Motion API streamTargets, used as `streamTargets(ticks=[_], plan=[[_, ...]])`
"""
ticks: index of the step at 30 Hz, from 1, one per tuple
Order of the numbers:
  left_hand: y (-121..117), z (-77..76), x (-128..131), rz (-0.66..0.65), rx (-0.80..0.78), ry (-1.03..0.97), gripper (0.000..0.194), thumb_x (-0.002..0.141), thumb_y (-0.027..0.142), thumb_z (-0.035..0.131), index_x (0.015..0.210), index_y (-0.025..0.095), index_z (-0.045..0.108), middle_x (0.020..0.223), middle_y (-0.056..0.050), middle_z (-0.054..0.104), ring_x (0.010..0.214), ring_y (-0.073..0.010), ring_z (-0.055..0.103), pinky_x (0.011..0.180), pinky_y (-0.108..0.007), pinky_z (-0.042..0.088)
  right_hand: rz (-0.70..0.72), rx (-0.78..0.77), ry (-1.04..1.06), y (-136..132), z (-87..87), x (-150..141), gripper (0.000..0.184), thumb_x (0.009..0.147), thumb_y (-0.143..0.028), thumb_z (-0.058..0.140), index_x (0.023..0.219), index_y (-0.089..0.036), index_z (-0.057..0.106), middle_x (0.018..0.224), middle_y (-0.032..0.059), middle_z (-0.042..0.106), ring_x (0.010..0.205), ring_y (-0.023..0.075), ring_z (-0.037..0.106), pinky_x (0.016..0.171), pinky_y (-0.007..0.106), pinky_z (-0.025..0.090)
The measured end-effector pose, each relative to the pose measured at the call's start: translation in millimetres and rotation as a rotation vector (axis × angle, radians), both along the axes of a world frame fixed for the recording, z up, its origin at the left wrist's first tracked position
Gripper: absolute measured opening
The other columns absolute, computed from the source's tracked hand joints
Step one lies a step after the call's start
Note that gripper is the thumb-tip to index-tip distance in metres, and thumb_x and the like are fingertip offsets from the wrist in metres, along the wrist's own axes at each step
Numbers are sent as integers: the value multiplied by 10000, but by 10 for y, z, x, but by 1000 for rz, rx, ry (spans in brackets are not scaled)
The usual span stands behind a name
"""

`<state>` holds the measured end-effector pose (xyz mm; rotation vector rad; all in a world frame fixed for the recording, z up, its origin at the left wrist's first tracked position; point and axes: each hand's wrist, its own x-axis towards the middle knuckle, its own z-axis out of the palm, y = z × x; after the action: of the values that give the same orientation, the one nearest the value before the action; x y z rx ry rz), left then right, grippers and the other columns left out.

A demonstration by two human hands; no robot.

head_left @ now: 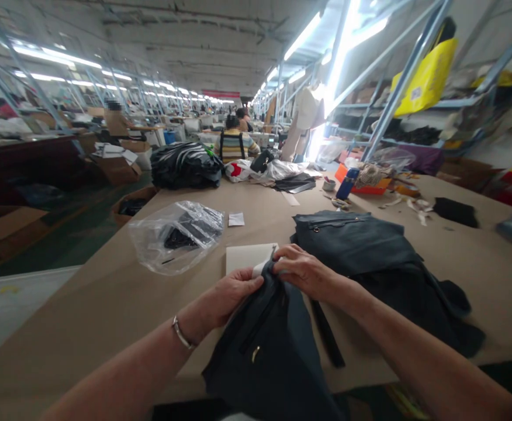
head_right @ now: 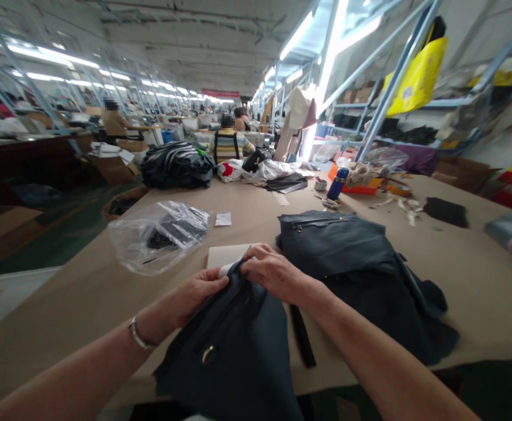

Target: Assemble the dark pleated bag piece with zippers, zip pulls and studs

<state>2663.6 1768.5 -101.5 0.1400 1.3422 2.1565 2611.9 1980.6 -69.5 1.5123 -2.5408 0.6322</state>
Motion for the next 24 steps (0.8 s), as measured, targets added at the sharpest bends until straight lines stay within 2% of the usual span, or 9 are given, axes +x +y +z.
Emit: streamTargets(ticks=[3,5,7,10,13,15,19,22,24], plan=[[-136,93,-60,47,-327,319,450,802,499,613,1026,109,632,869,-81,660,698,-144,593,615,-229,464,-4,103,76,52,60,-32,102,912,-248,502,900,-191,586,993,39,588,1011,158,488,924,306,404],[-224,243,-61,213,-664,702,489,860,500,514,1137,106,601,1032,-118,643,879,-205,597,756,-304,480,-53,192,185,65,177,-31,114,925,-214,461,883,-174,558,927,43,606,978,168,505,922,326,390],[-275,432,-6,345,-961,1075,440,889,445,479,1172,127,592,1159,-122,602,1063,-254,542,940,-399,415,-125,255,296,44,336,2,133,927,-173,419,873,-164,540,890,58,609,955,181,516,913,339,378],[-259,636,140,314,-1231,1371,332,899,360,486,1128,161,621,1175,-110,591,1136,-293,488,1022,-481,321,-169,312,394,-38,565,116,139,917,-169,407,823,-180,508,790,44,585,820,177,519,811,320,382],[-227,672,278,265,-1293,1344,282,890,307,499,1109,179,622,1034,-93,632,957,-269,557,895,-421,405,-172,285,365,-103,727,299,125,920,-204,409,818,-204,482,702,7,552,668,148,488,690,292,359],[-260,674,355,200,-1223,1218,199,882,301,506,974,197,648,850,-52,640,739,-201,566,718,-313,427,-176,228,239,-106,811,435,106,926,-248,414,852,-221,486,686,-13,551,618,128,481,627,270,343],[-407,741,403,-46,-1045,974,184,866,322,533,740,216,614,624,11,580,523,-119,484,495,-222,309,-143,149,-179,-68,828,542,82,926,-306,450,954,-272,519,663,-51,547,580,88,478,558,216,334],[-444,621,197,-160,-1125,931,212,871,354,529,737,214,615,619,5,590,535,-125,503,497,-220,311,-187,165,-324,-77,468,341,144,920,-355,474,1015,-284,556,694,-50,589,618,89,516,579,201,347],[-408,351,-43,-181,-1249,940,224,876,360,516,773,201,636,678,-31,628,601,-155,560,545,-235,358,-279,251,-293,-109,27,113,193,917,-398,476,952,-252,596,737,-21,633,658,109,560,605,213,357]])
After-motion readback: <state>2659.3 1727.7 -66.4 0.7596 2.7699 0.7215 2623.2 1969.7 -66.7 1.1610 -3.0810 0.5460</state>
